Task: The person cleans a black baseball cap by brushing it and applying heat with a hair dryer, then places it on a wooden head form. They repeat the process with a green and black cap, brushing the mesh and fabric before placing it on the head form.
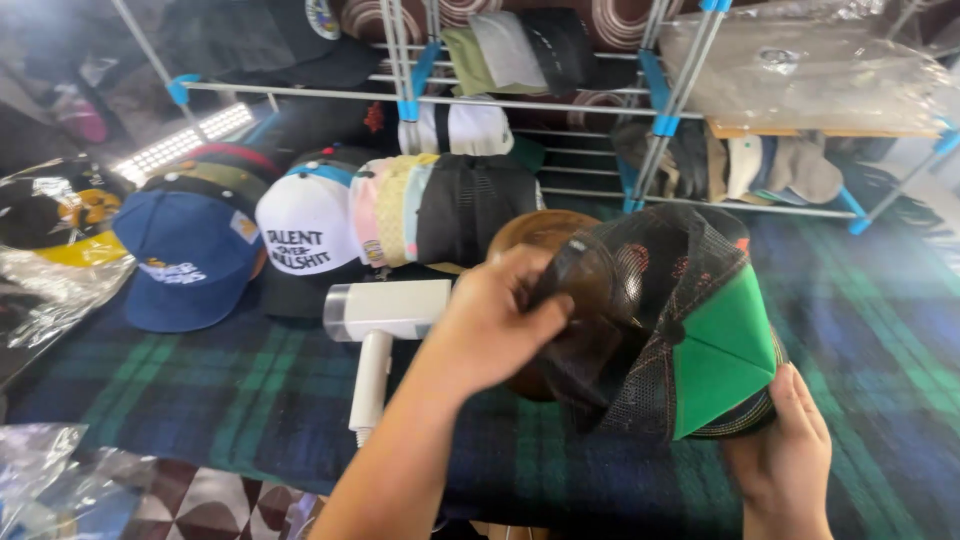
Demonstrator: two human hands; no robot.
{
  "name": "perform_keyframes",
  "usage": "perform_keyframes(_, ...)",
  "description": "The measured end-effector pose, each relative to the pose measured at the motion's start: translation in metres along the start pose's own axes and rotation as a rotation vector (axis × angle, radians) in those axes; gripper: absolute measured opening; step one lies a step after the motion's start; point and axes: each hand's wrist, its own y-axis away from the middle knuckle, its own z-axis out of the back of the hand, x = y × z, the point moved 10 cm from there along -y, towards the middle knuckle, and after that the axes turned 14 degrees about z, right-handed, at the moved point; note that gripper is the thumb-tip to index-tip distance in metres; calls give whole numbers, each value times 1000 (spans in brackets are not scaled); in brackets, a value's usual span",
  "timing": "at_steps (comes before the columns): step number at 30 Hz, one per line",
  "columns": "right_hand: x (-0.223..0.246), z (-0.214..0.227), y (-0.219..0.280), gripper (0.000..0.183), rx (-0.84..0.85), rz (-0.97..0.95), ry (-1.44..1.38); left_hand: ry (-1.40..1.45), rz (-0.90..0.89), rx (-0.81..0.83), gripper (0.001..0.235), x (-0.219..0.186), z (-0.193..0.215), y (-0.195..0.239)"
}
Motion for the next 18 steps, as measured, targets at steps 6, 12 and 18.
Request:
perform_keyframes(6, -41, -11, 33, 37, 24, -205, -51, -138, -79, -245, 27, 31, 47, -83)
perform_keyframes(12, -111, -4, 63, 35, 123, -345, -148, 247, 206, 68, 30, 52, 28, -109)
perform_keyframes(18, -158, -35, 92, 46, 182, -620, -163, 25, 280, 140, 49, 64, 15, -161)
